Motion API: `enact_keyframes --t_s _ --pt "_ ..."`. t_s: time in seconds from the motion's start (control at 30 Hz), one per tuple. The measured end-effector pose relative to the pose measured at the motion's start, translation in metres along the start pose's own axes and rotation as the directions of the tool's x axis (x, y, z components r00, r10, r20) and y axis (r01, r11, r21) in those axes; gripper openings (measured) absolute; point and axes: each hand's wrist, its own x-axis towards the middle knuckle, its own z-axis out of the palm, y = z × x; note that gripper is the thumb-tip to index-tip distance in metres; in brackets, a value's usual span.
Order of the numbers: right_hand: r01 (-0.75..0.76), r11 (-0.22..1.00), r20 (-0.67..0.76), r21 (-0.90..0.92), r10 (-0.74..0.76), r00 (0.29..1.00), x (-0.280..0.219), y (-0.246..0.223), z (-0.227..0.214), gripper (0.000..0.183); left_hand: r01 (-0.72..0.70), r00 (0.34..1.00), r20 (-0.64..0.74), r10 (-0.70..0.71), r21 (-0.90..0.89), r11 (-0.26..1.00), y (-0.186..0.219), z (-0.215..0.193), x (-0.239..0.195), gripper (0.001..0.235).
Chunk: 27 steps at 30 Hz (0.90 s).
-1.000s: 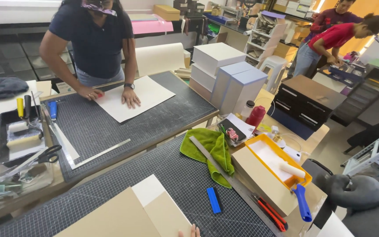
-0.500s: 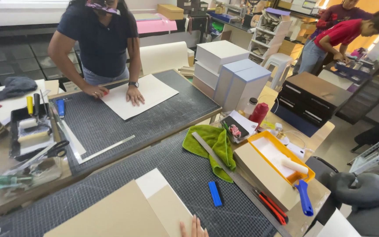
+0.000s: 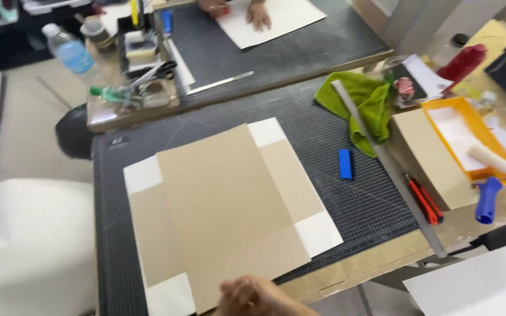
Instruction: The person uses a white roller to smooth a sheet of white paper over a brown cardboard box on a cutting mat. They then use a blue plastic scraper to press the paper edges and corners flat. The person flips the box and continues smoothing the paper on the other side. A coworker is visible working at an adjacent table.
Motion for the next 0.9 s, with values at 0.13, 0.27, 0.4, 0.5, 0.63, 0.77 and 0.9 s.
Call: enact_keyframes --t_s 0.13,0.27,0.4,0.5,0.63,0.77,0.9 --pt "0.408 0.196 0.198 -0.892 -0.641 0.741 -0.065 -0.042 0.021 0.046 0.028 0.999 0.039 -0.029 0.036 0.999 -0.056 -0.051 0.116 0.065" --pt "-0.328 -0.401 0.455 -0.855 -0.884 -0.107 -0.129 -0.171 -0.004 0.061 0.281 0.956 0.017 -0.293 -0.35 0.894 -0.053 -0.076 0.109 0.058" --pt "-0.387 -0.294 0.394 -0.874 -0.895 -0.211 -0.153 -0.174 0.014 0.088 0.182 0.979 0.164 -0.123 -0.416 0.891 -0.021 -0.078 0.102 0.067" --pt "-0.329 -0.214 0.28 -0.92 -0.945 -0.168 -0.158 -0.165 0.025 0.083 0.25 0.93 0.355 -0.094 -0.425 0.87 0.003 -0.066 0.099 0.071" --pt "-0.367 -0.224 0.248 -0.903 -0.969 -0.02 -0.165 -0.173 0.024 0.041 0.275 0.918 0.381 -0.108 -0.419 0.865 0.022 -0.054 0.094 0.075" --pt "-0.008 -0.241 0.239 -0.971 -0.967 0.091 -0.178 -0.109 0.048 0.041 0.229 0.957 0.22 -0.187 -0.186 0.956 0.035 -0.045 0.088 0.089" --pt "0.273 -0.236 0.274 -0.933 -0.955 0.111 -0.195 -0.041 0.073 0.063 0.319 0.945 0.112 -0.307 -0.11 0.941 0.036 -0.044 0.087 0.111"
